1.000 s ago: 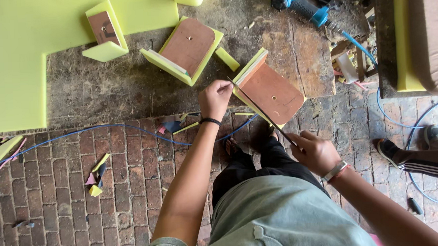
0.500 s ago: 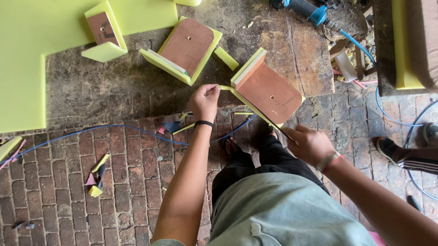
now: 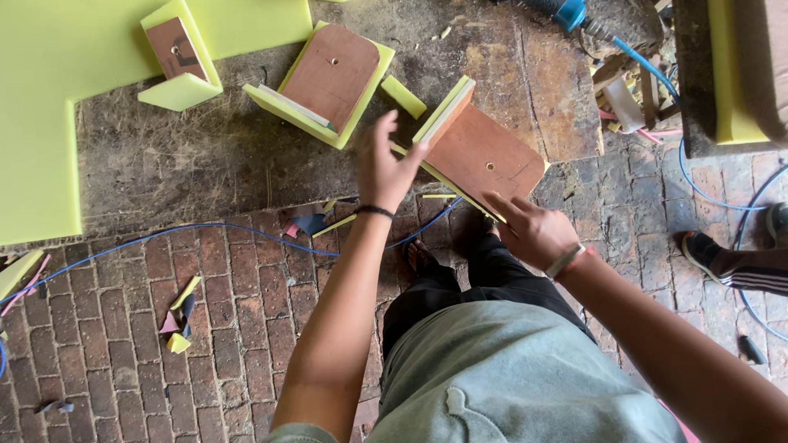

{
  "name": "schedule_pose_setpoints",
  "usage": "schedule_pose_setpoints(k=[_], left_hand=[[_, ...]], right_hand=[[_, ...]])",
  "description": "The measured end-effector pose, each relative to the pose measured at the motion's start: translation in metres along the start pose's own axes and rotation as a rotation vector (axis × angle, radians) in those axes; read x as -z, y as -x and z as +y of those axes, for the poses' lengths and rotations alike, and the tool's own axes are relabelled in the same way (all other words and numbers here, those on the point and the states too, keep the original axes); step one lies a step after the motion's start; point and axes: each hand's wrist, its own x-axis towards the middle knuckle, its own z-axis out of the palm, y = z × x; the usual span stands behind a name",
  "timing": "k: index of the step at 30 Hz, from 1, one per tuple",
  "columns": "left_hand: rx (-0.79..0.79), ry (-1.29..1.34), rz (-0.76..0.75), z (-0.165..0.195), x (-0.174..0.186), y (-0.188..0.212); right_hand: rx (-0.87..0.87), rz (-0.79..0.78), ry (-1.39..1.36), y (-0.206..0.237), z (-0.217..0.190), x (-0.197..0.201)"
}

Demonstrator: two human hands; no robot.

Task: The person cuts yellow foam sheets with a hand saw to fit wooden boards on a workbench, sprays adhesive onto the foam and boards, presses the boards onto the foam, and trims away the excess foam around each board, setting trimmed pieces aside.

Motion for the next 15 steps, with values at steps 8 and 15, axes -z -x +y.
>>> schedule_pose_setpoints(k=[8,15], left_hand=[[-0.036,-0.304,-0.334,0.022,-0.016,-0.016],[-0.022,-0.325,-0.263,0.03,-0.018,-0.006]], right_hand=[[0.015,-0.03,0.117,-0.02,-0.006,-0.014],[-0.213,-0.338,0.17,0.041,0.005,0.004]])
